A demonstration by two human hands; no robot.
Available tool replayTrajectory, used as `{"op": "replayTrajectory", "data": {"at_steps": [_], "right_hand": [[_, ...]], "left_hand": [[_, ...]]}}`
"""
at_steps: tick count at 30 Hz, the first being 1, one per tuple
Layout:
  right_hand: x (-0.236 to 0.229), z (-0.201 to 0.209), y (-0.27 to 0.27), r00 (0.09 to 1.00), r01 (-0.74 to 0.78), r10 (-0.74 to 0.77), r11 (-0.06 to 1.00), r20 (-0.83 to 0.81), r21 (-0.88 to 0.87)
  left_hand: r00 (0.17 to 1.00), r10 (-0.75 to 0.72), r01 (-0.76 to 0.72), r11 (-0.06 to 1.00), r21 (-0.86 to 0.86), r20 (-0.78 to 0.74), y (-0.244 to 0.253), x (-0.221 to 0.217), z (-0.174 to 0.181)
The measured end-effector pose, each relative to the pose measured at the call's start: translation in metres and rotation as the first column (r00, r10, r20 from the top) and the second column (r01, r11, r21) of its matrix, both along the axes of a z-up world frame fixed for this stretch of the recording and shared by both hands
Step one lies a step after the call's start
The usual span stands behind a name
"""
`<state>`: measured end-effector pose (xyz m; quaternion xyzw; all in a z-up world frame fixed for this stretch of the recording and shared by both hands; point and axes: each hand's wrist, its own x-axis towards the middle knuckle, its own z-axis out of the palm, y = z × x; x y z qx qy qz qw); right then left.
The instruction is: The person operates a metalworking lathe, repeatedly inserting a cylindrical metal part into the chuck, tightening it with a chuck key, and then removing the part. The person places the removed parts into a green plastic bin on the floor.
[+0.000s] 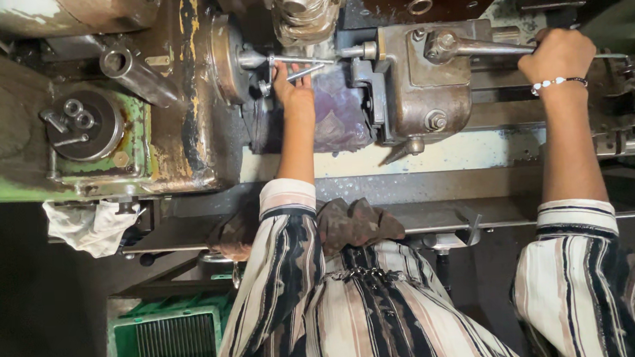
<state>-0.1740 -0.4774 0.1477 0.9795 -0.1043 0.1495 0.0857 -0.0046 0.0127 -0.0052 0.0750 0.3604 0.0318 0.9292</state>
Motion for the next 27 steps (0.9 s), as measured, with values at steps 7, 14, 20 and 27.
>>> {"op": "replayTrajectory", "data": {"at_steps": [7, 14, 20, 27], "right_hand": [[-0.027, 0.011, 0.014, 0.998, -0.058, 0.060, 0.997, -0.027, 0.050], [-0.062, 0.019, 0.055, 1.000, -0.006, 0.006, 0.993, 0.002, 0.121], [-0.051, 0.061, 0.082, 0.932, -0.162, 0.220, 0.964, 0.288, -0.211], [-0.223, 0.063, 0.157, 0.836, -0.189, -0.217, 0.747, 0.504, 0.637]], "left_hand": [[0.997, -0.067, 0.066, 0.997, -0.043, -0.028, 0.006, 0.002, 0.002], [0.991, -0.066, 0.057, 0.995, -0.084, -0.114, 0.011, 0.013, 0.003], [0.995, -0.072, 0.067, 0.996, -0.062, -0.075, 0.009, 0.019, -0.004], [0.998, -0.067, 0.063, 0.960, 0.273, 0.005, 0.015, 0.022, -0.029]]}}
